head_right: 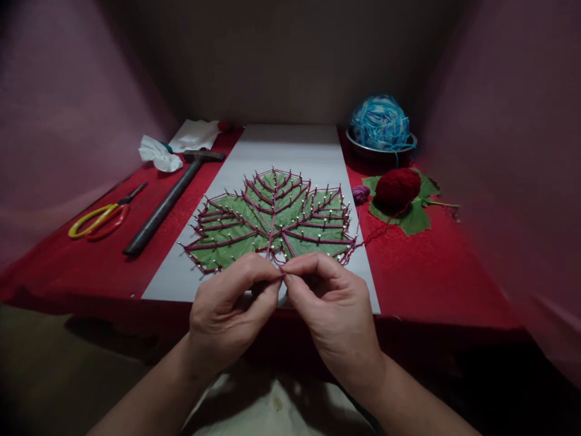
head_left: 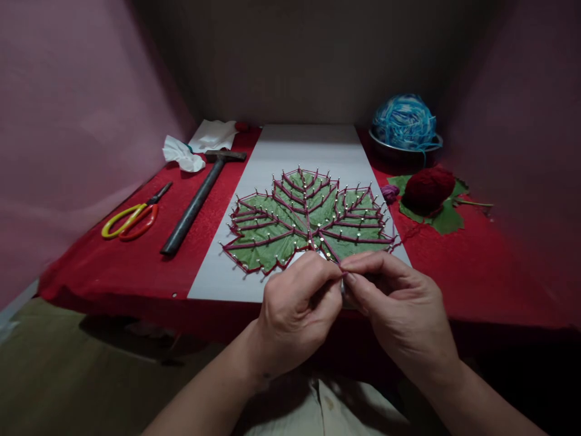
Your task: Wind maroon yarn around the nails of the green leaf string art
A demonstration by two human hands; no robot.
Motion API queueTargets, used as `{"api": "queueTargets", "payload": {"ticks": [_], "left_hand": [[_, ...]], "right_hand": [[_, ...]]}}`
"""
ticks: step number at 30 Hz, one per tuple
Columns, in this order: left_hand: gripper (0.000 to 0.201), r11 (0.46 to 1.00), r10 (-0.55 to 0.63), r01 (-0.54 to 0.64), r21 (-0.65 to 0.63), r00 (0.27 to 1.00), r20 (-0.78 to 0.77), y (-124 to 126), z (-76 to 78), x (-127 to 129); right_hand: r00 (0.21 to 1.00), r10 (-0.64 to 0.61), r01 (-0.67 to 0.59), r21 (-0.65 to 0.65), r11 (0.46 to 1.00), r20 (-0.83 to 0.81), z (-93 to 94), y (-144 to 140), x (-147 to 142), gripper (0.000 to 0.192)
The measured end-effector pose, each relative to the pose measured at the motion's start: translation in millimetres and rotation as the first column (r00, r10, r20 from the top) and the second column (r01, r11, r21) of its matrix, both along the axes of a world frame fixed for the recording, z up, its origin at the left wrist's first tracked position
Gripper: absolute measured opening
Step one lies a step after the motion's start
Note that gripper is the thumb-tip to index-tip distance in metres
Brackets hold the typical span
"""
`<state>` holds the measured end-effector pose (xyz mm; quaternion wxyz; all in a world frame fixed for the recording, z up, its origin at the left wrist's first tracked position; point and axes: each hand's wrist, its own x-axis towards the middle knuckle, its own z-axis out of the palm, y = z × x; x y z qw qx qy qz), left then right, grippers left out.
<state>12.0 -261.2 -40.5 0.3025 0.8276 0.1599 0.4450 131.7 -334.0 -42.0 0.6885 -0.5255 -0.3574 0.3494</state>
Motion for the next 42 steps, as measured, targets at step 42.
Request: {"api": "queueTargets", "payload": {"ticks": [42], "left_hand": [[0.01,0.942,-0.073,-0.074,-0.328,0.908,-0.413,8.9,21.6,-6.9]], "right_hand": [[0.922,-0.084,0.106,-0.039,0.994,0.377,-10.9,-2.1,-10.1,0.004]]}}
